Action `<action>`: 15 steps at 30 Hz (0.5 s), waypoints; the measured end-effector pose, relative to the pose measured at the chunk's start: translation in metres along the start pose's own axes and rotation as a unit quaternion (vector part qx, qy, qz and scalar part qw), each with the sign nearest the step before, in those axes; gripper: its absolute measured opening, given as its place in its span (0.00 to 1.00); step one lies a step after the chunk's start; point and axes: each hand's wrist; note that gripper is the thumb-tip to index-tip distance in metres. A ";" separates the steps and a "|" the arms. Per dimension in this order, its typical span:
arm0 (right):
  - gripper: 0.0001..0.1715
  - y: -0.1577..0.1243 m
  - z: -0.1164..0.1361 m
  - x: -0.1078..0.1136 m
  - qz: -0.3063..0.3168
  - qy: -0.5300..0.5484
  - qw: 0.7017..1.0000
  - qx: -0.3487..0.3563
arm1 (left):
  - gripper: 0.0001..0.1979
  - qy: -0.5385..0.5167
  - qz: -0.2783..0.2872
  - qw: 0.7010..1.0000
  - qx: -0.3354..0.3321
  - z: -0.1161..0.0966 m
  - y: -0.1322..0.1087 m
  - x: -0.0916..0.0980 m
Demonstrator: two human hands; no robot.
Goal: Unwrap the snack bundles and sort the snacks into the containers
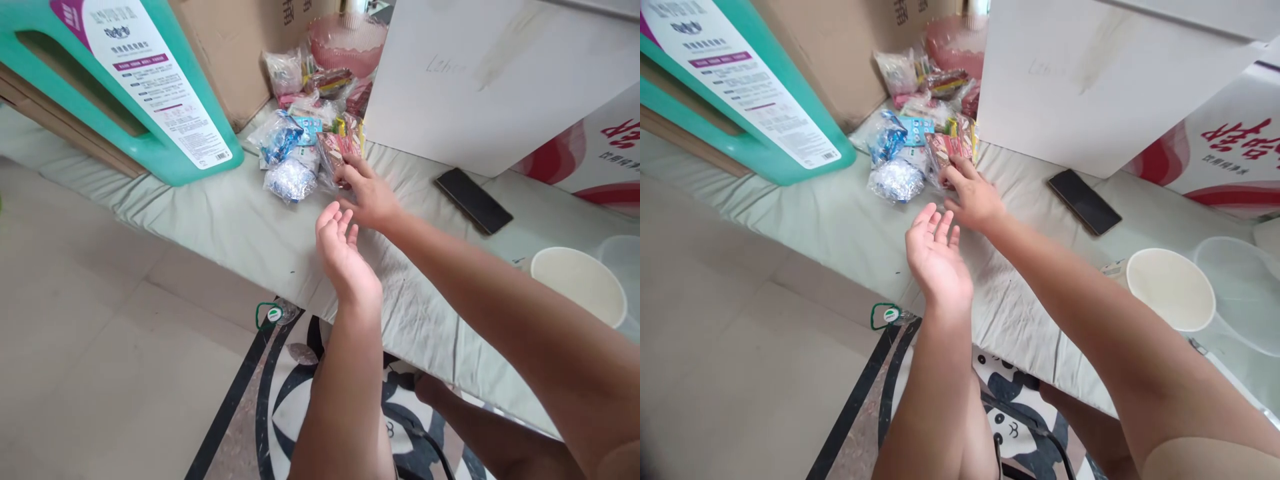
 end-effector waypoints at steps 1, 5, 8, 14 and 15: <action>0.28 0.001 -0.001 0.001 -0.013 -0.004 1.000 -0.003 | 0.18 -0.001 -0.001 1.000 -0.003 0.000 -0.001 0.000; 0.43 0.029 0.003 0.003 -0.080 0.015 0.996 -0.041 | 0.20 0.036 0.005 0.999 -0.008 0.004 -0.001 -0.002; 0.42 0.064 0.014 0.006 -0.068 0.012 0.991 -0.112 | 0.20 0.079 -0.005 0.997 -0.017 0.008 0.002 -0.002; 0.42 0.104 0.048 0.016 -0.005 -0.009 0.988 -0.157 | 0.18 0.085 -0.048 0.995 -0.028 0.005 0.007 -0.003; 0.43 0.106 0.055 0.017 0.008 0.000 0.990 -0.142 | 0.17 0.077 -0.056 0.995 -0.030 0.004 0.007 -0.004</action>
Point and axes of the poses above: each hand's wrist, its own y-axis towards the middle knuckle, its own x-axis out of the back of the hand, z = x × y, and after that the axes turned 15 degrees about -x, right-handed
